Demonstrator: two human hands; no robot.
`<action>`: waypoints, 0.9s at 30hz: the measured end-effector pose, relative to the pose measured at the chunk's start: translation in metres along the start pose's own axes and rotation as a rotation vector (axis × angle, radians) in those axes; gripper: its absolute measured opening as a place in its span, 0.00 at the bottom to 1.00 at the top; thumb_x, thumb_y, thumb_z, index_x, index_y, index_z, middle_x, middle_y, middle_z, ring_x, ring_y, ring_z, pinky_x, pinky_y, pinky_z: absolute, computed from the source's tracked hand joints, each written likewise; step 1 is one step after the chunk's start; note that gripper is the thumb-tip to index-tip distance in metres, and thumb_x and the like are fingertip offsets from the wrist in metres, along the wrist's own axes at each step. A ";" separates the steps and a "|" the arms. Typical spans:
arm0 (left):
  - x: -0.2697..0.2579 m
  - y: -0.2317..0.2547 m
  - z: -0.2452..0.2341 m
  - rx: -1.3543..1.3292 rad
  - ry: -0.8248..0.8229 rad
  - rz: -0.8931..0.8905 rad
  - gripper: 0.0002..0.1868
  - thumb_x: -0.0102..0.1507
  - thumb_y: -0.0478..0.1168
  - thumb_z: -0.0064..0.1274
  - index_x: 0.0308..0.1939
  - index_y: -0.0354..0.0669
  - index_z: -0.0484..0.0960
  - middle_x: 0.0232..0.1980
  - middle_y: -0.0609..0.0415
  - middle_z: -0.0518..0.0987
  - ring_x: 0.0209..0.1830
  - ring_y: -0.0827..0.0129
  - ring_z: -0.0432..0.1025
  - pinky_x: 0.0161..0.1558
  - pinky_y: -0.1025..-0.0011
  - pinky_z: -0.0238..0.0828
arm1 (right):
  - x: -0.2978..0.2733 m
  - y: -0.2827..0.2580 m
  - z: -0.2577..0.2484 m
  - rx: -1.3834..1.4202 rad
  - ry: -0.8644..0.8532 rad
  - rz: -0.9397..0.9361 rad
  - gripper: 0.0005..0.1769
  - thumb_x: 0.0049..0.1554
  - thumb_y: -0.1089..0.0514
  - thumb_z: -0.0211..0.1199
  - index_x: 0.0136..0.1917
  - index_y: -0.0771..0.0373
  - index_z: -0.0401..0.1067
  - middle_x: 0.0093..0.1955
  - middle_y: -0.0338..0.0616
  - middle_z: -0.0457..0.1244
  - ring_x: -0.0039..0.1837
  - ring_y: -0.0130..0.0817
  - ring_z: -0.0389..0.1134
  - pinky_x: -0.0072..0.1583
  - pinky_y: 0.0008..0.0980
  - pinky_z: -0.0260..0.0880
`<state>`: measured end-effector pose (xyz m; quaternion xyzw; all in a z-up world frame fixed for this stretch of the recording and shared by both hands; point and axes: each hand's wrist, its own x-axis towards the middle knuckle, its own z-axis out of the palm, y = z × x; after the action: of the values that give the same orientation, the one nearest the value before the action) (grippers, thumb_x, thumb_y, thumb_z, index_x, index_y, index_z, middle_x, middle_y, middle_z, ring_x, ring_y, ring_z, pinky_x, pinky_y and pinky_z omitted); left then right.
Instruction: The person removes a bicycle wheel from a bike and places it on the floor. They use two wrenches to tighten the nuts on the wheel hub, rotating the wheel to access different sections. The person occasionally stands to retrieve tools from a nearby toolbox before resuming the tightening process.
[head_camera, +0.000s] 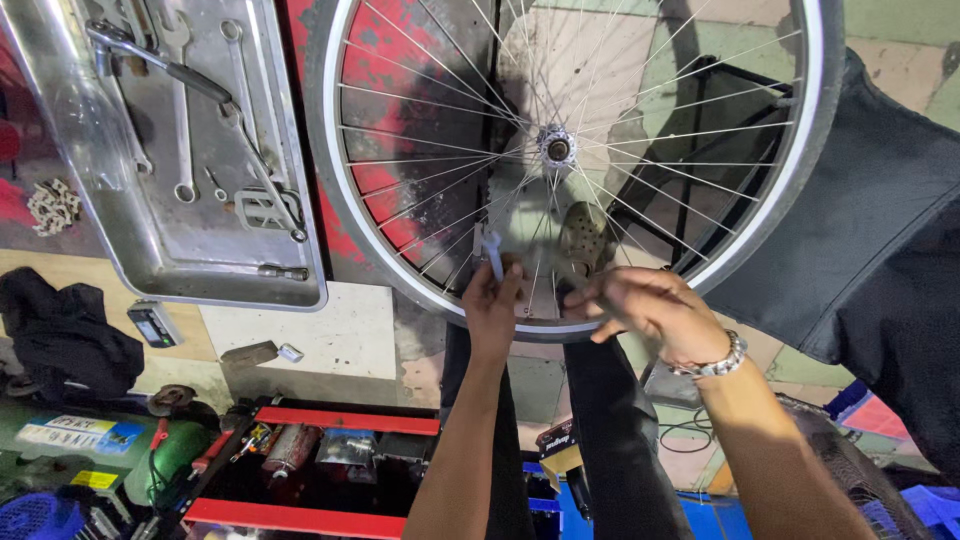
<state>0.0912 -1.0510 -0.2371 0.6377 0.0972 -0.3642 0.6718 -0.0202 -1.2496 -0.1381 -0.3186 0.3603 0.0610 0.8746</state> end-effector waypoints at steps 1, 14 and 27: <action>0.010 -0.001 0.001 0.031 0.002 0.021 0.10 0.68 0.37 0.56 0.51 0.36 0.81 0.37 0.58 0.80 0.31 0.81 0.67 0.34 0.78 0.64 | -0.003 0.000 0.002 -0.070 -0.015 -0.024 0.09 0.58 0.60 0.59 0.47 0.69 0.75 0.45 0.49 0.71 0.43 0.36 0.75 0.43 0.36 0.77; 0.070 -0.012 0.010 0.052 0.003 0.226 0.12 0.70 0.40 0.54 0.52 0.35 0.81 0.40 0.55 0.82 0.35 0.80 0.73 0.35 0.77 0.70 | 0.094 0.066 -0.022 -0.274 0.274 -0.439 0.05 0.66 0.70 0.56 0.52 0.64 0.63 0.49 0.46 0.68 0.43 0.27 0.68 0.45 0.28 0.75; 0.067 -0.002 0.014 0.118 0.025 0.161 0.12 0.70 0.39 0.54 0.53 0.34 0.81 0.39 0.54 0.82 0.34 0.80 0.72 0.35 0.77 0.70 | 0.103 0.070 -0.021 -0.295 0.287 -0.447 0.05 0.65 0.70 0.55 0.54 0.65 0.64 0.50 0.46 0.68 0.43 0.24 0.68 0.44 0.26 0.75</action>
<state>0.1335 -1.0886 -0.2760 0.6864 0.0325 -0.3062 0.6588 0.0190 -1.2203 -0.2541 -0.5192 0.3885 -0.1270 0.7506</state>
